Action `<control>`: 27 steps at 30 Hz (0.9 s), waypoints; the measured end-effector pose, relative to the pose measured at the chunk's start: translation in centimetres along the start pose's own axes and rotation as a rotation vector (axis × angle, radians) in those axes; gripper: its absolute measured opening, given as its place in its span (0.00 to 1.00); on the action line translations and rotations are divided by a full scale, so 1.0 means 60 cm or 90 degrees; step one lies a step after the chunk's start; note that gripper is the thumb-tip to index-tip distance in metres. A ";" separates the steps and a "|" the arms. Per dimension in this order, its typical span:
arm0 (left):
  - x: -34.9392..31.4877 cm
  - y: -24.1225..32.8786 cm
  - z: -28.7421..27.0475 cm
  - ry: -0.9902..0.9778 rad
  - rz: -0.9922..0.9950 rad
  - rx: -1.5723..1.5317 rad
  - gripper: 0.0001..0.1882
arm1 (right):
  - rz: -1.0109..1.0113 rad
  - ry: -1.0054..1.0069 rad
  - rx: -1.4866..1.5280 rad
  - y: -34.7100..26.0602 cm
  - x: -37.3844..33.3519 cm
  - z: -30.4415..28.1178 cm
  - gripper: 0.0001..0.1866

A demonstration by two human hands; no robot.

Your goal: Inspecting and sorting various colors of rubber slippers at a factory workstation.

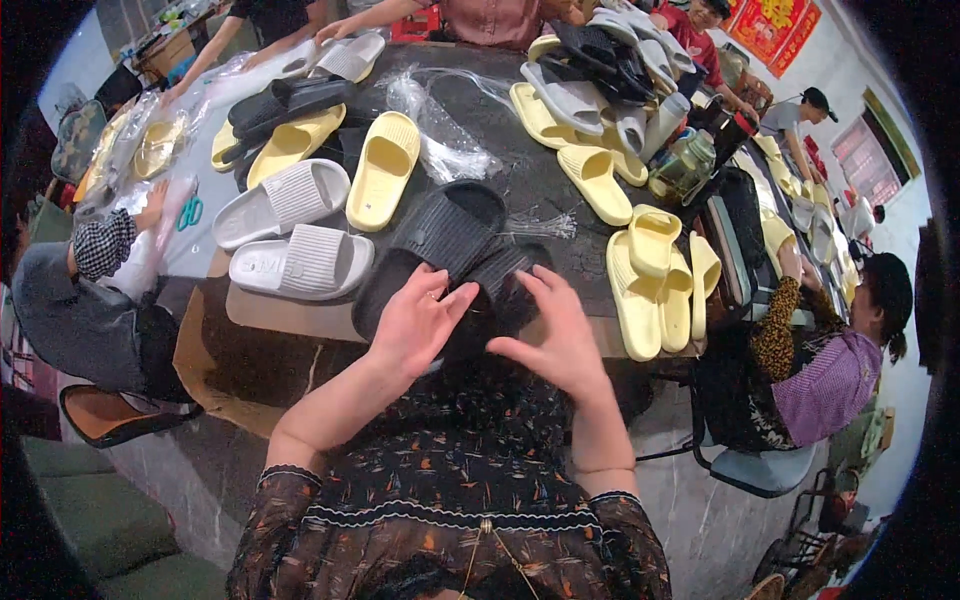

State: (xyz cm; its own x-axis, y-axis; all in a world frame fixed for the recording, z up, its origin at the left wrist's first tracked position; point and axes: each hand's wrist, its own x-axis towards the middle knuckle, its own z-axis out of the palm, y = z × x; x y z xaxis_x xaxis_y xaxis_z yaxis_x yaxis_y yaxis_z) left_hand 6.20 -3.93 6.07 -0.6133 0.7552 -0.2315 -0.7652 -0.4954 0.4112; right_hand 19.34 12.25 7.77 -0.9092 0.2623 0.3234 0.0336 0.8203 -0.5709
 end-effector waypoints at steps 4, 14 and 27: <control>0.009 -0.016 -0.003 0.028 0.012 0.005 0.06 | 0.031 0.037 -0.031 0.041 0.006 0.073 0.36; -0.022 -0.006 -0.050 -0.027 -0.243 -0.075 0.13 | -0.049 0.107 -0.058 0.082 0.022 0.074 0.22; -0.015 0.086 0.007 -0.271 0.376 1.263 0.19 | -0.030 0.069 -0.017 0.056 -0.012 0.085 0.23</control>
State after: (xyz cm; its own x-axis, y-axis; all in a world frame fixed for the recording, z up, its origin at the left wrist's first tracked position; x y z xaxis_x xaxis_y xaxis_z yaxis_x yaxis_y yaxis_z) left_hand 2.89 -6.98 8.78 -0.3549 0.8875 0.2938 0.8116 0.1364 0.5681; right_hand 18.01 12.23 1.76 -0.8600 0.2758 0.4294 0.0045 0.8454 -0.5341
